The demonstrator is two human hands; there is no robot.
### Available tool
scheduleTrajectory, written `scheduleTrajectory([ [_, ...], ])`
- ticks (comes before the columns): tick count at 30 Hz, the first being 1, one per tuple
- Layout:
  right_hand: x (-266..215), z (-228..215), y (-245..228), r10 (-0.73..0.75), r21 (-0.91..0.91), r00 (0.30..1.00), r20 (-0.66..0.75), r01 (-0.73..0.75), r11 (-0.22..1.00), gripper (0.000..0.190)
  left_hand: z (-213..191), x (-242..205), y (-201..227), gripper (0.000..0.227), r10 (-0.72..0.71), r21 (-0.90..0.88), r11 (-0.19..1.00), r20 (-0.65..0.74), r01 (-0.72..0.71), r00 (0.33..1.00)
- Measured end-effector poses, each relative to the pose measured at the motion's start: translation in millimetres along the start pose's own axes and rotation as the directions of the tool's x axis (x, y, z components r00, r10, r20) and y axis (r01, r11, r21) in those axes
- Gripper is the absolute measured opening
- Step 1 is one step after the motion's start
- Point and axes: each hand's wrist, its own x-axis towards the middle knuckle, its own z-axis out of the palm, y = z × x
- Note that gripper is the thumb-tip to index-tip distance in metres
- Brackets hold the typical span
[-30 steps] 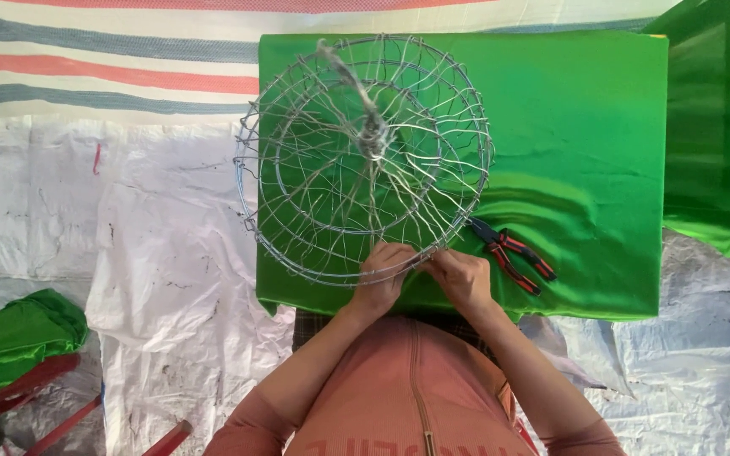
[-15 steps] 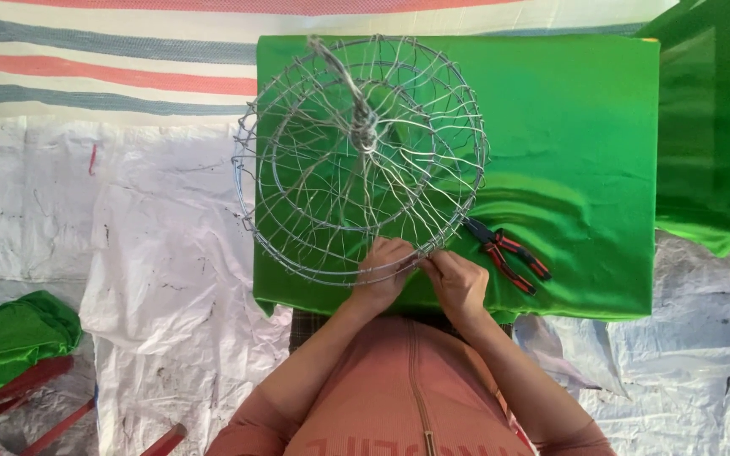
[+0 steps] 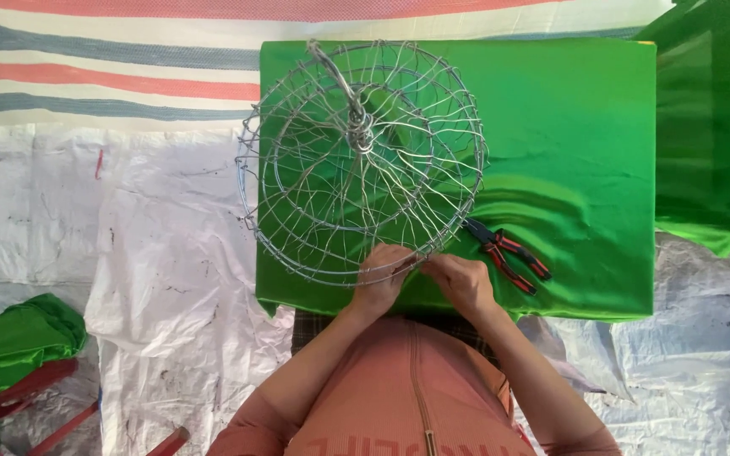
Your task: The person assembles a spherical wire mesh structure by hand, twisting and securing intersecting wires. They use pliers to cut and bend wires, then manually twist connections to form the mesh. The work is performed on a green-covered table in a workshop-like setting.
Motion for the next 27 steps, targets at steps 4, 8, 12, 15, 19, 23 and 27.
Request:
scheduleTrajectory([
  [4,-1,3,3,-0.022,-0.077,1.0,-0.019,0.021,0.997,0.008,-6,3,3,0.009,0.006,-0.026,1.0,0.003,-0.006,1.0],
  [8,-11,12,11,0.009,-0.152,0.998,-0.066,-0.019,0.988,0.014,-10,6,0,0.009,0.092,0.052,0.994,0.065,-0.096,0.994],
  [12,-19,17,13,0.028,-0.221,0.997,-0.076,-0.044,0.974,0.021,-5,2,-11,0.01,0.183,0.197,0.96,0.088,-0.197,0.979],
  [15,-5,6,-5,0.001,-0.256,0.996,-0.09,-0.025,0.966,0.02,4,-4,-14,0.009,0.167,0.197,0.965,0.035,-0.171,0.985],
  [19,6,-8,-19,0.011,-0.213,0.996,-0.091,-0.03,0.977,0.016,11,1,-6,0.007,0.177,0.193,0.966,-0.019,-0.17,0.984],
  [23,9,-12,-26,0.035,-0.208,0.998,-0.056,-0.046,0.977,0.025,21,0,-5,0.011,-0.009,0.182,0.983,-0.121,0.031,0.993],
  [27,6,-10,-34,0.096,-0.199,0.994,-0.053,-0.104,0.974,0.027,22,2,3,0.046,-0.267,0.049,0.958,-0.214,0.284,0.94],
])
